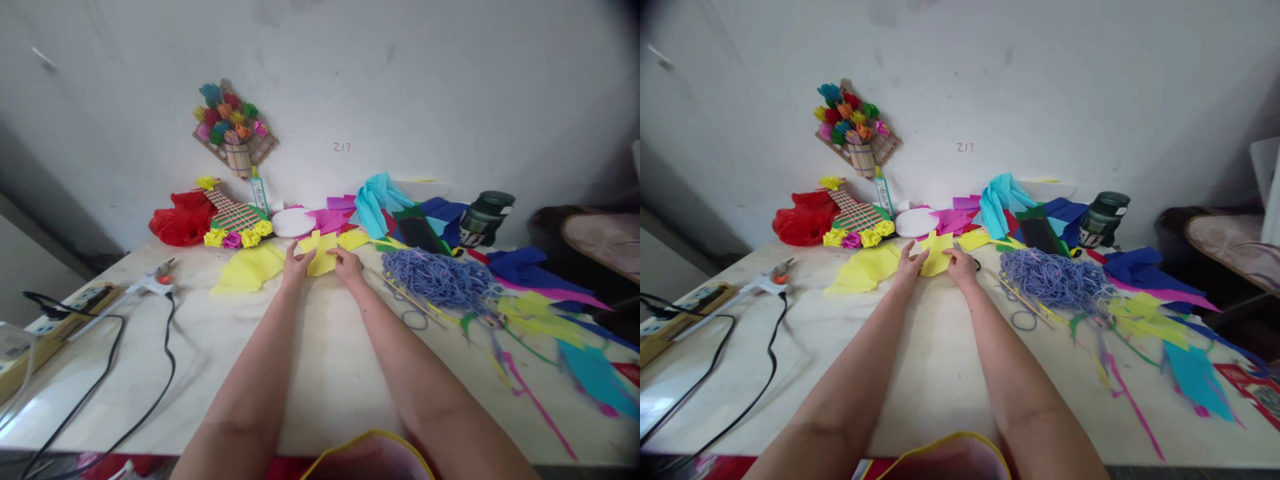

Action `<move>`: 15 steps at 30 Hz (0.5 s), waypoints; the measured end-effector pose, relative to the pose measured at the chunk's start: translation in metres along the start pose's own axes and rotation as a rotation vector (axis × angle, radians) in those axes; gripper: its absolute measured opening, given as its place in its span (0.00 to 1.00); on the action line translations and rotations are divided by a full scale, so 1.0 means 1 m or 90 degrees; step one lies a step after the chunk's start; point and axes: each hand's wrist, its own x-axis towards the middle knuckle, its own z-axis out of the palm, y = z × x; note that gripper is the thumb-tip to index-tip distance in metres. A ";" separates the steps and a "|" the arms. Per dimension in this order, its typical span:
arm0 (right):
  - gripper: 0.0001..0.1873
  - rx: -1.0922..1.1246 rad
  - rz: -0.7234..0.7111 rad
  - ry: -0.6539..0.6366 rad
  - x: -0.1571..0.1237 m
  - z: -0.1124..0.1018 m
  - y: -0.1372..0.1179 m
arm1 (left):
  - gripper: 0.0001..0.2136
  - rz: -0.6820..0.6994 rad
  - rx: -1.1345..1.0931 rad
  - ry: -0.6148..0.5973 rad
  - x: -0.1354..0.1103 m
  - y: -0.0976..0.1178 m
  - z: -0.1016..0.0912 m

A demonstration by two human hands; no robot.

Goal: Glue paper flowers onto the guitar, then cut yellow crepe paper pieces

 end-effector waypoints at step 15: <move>0.22 -0.086 0.048 0.016 -0.001 -0.006 -0.006 | 0.32 0.087 0.112 0.039 0.010 -0.012 -0.008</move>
